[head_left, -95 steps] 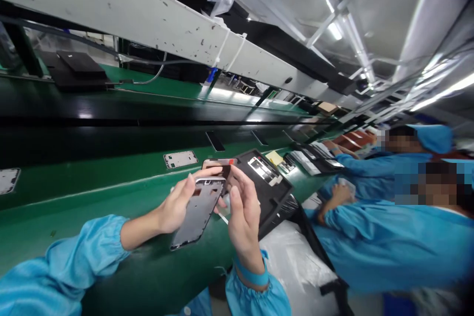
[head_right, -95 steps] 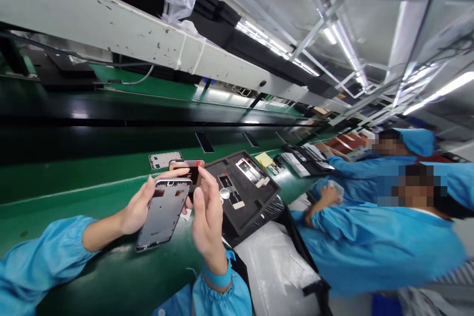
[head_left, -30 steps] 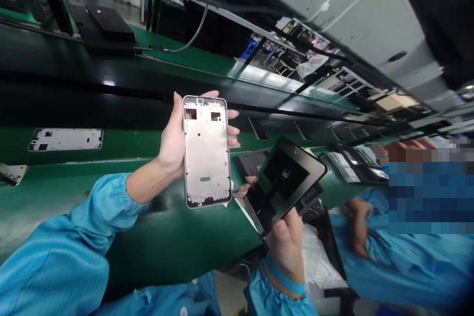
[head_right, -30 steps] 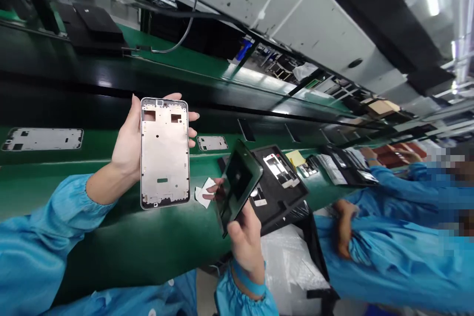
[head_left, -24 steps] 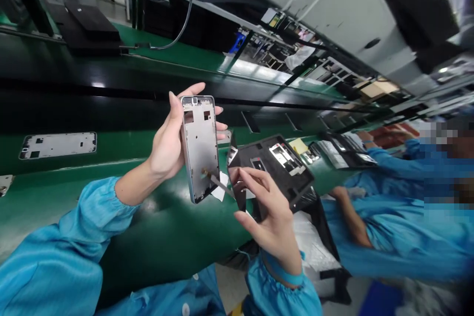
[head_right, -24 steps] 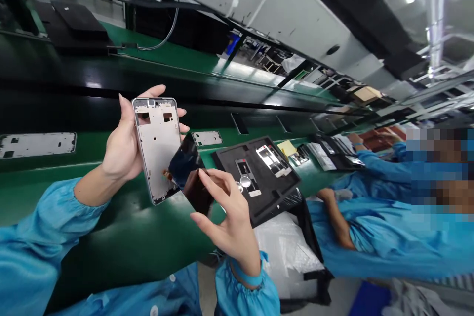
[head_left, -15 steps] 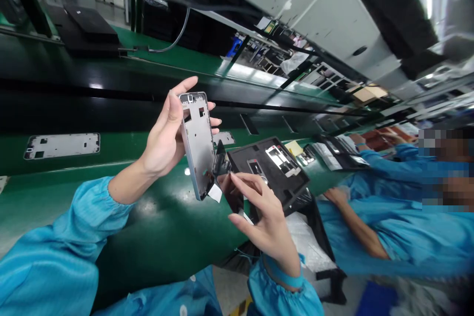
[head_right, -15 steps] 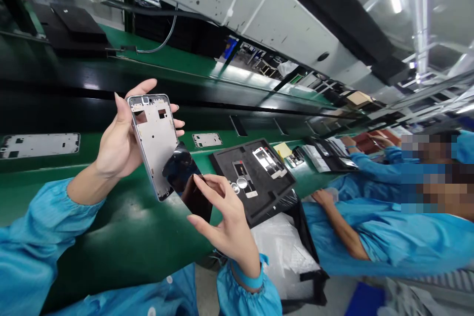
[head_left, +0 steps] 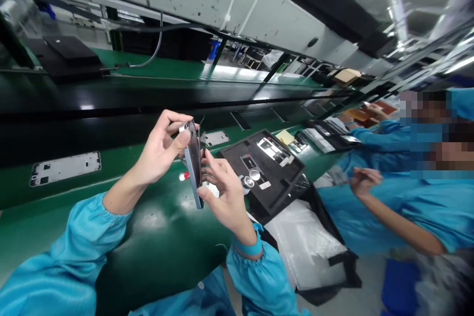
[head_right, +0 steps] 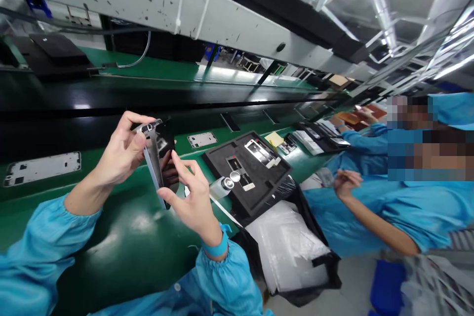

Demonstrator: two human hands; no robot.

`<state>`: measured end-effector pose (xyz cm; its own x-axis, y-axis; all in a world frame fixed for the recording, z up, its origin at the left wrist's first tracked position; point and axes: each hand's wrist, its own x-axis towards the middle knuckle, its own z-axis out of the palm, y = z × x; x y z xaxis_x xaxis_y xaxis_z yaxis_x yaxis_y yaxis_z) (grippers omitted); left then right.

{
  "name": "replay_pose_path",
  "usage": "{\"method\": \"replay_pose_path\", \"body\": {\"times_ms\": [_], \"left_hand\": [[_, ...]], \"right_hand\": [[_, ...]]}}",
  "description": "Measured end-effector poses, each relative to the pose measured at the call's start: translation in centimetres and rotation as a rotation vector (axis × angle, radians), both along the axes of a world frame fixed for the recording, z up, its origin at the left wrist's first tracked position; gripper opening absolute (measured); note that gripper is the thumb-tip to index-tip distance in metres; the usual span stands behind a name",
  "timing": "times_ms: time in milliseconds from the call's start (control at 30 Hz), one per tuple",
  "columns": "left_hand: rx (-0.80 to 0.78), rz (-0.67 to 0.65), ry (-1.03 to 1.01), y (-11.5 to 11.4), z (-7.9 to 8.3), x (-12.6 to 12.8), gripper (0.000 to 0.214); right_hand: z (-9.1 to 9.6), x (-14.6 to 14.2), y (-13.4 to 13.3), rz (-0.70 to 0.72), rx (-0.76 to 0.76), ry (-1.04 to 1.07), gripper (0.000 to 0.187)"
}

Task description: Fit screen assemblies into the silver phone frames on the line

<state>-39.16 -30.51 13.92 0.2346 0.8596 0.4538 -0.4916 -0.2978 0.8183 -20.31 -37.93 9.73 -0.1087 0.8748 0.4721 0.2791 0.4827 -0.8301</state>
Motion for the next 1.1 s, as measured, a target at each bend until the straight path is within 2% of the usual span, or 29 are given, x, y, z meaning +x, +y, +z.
{"method": "replay_pose_path", "body": {"times_ms": [100,200,333,433,533,633,733,833,933,1000,1100], "left_hand": [[0.028,0.035,0.02,0.1,-0.3,0.1,0.049],[0.012,0.005,-0.012,-0.4,-0.5,0.6,0.051],[-0.146,0.02,-0.132,-1.1,-1.4,2.5,0.056],[-0.241,0.033,-0.203,-1.4,-2.0,3.8,0.067],[-0.29,-0.048,-0.17,-1.6,-2.3,4.3,0.075],[-0.274,-0.133,-0.046,-2.4,-2.1,4.3,0.079],[-0.207,-0.059,0.086,-3.3,-1.9,4.2,0.072],[-0.109,0.046,0.189,-3.7,-2.1,4.3,0.064],[-0.035,0.179,0.23,-3.2,-2.1,4.1,0.061],[-0.119,0.208,0.145,-2.3,-1.7,3.7,0.063],[-0.293,0.213,-0.088,-0.8,-0.5,2.6,0.061]], "right_hand": [[-0.3,0.0,0.5,0.011,0.019,-0.036,0.074],[-0.9,0.0,1.2,0.007,0.03,-0.069,0.072],[-2.4,-0.4,1.6,-0.052,0.104,-0.123,0.058],[-3.2,-0.6,1.3,-0.078,0.088,-0.173,0.061],[-2.5,-0.2,1.1,-0.14,0.039,0.01,0.074],[-0.9,0.6,1.7,-0.083,-0.149,0.243,0.074],[0.4,1.1,2.5,0.026,-0.318,0.301,0.075],[0.8,1.0,2.9,0.07,-0.33,0.327,0.076],[0.3,0.2,2.9,0.013,-0.272,0.366,0.072],[-0.4,-0.3,2.6,0.01,-0.259,0.364,0.069],[-1.5,-0.7,1.5,0.219,-0.374,0.258,0.071]]}}
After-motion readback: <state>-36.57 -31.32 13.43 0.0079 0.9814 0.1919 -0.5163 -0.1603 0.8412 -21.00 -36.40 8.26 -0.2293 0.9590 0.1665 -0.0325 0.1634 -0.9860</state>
